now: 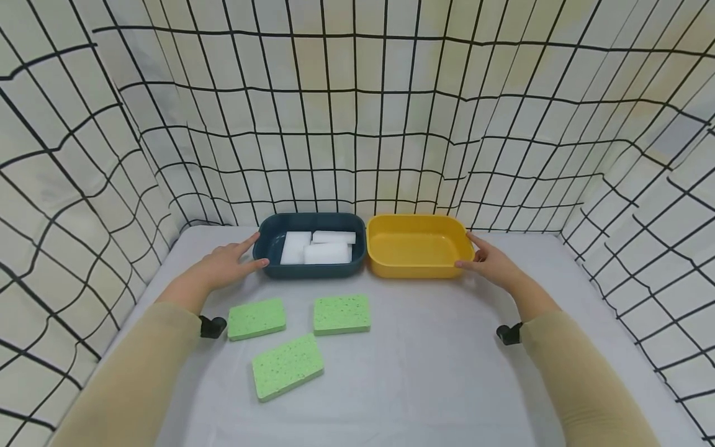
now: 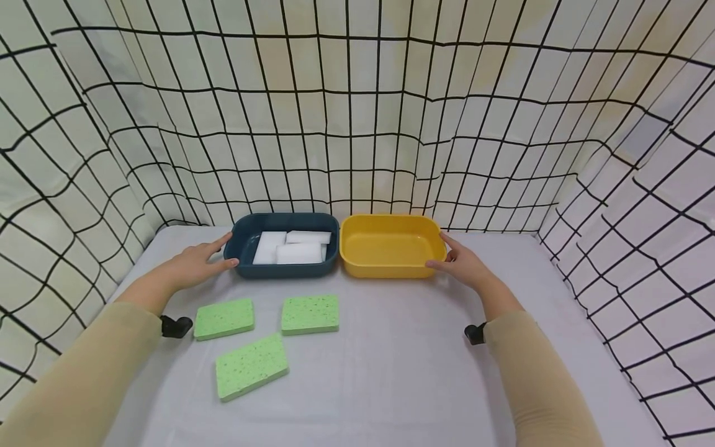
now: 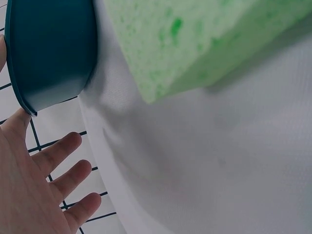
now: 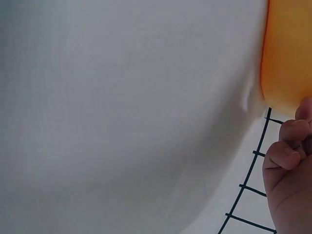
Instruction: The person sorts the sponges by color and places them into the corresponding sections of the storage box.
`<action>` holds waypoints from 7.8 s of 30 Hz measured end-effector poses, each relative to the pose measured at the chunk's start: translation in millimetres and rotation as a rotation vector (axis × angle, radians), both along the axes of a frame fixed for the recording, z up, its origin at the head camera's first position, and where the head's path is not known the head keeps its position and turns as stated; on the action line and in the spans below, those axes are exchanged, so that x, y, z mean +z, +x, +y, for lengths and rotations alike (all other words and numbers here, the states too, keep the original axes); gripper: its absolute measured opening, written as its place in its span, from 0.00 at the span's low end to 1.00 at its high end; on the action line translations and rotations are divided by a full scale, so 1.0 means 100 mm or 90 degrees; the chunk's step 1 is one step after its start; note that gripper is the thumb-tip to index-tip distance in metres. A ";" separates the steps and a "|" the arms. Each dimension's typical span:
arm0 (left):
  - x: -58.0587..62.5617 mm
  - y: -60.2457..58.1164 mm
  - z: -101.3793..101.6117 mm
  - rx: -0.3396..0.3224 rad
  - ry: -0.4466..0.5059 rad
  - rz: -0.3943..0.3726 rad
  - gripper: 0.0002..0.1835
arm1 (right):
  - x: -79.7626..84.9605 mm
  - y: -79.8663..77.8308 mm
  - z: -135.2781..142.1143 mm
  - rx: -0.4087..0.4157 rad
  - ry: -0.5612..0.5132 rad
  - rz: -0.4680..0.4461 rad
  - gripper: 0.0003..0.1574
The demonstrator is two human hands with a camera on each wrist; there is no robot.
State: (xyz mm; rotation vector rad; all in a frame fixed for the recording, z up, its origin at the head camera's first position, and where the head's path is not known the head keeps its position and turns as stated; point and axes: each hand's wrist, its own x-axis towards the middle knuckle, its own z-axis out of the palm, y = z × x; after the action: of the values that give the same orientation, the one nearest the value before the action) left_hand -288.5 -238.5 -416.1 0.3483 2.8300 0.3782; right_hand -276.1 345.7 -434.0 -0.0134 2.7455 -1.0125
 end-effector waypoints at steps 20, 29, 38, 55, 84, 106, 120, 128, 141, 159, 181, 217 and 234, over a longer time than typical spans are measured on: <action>-0.02 -0.02 -0.03 0.014 0.045 -0.029 0.50 | -0.07 0.00 -0.07 -0.034 -0.090 -0.029 0.69; -0.09 -0.05 -0.08 0.022 0.096 -0.016 0.51 | -0.06 -0.02 -0.08 -0.034 -0.079 -0.041 0.71; -0.07 0.05 -0.08 0.015 0.105 0.013 0.48 | -0.04 0.01 -0.06 -0.039 -0.074 -0.054 0.68; 0.21 0.75 -0.12 -0.036 0.046 0.107 0.48 | -0.03 0.03 -0.08 -0.032 -0.059 -0.069 0.70; 0.05 1.75 0.30 -0.246 -0.035 0.072 0.36 | -0.03 0.05 -0.08 -0.016 -0.058 -0.079 0.68; -0.10 1.79 0.33 -0.280 -0.044 0.118 0.37 | -0.02 0.04 -0.08 -0.023 -0.060 -0.078 0.64; -0.01 1.70 0.30 -0.261 -0.038 0.196 0.31 | -0.05 0.01 -0.08 -0.021 -0.057 -0.077 0.65; 0.06 1.66 0.29 -0.242 -0.033 0.212 0.30 | -0.06 0.01 -0.10 -0.010 -0.051 -0.070 0.66; 0.28 1.58 0.31 -0.245 0.025 0.230 0.31 | -0.04 0.01 -0.07 -0.018 -0.053 -0.075 0.66; 0.38 1.12 0.68 -0.286 0.064 0.270 0.31 | -0.06 0.02 -0.07 -0.032 -0.056 -0.074 0.67; 0.44 0.30 1.64 -0.271 0.054 0.196 0.32 | -0.04 0.03 -0.05 -0.040 -0.071 -0.075 0.63; 0.28 -0.48 2.97 -0.225 0.010 -0.037 0.27 | -0.05 0.00 -0.08 -0.051 -0.056 -0.090 0.58; 0.31 -0.48 3.01 -0.232 -0.037 -0.054 0.24 | -0.05 -0.01 -0.10 -0.046 -0.052 -0.093 0.59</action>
State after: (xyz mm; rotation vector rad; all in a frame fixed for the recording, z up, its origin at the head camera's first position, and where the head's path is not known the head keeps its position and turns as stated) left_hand -336.1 62.5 -384.8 0.7976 2.6152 0.2275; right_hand -276.7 336.0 -438.7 0.1434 2.5876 -1.0985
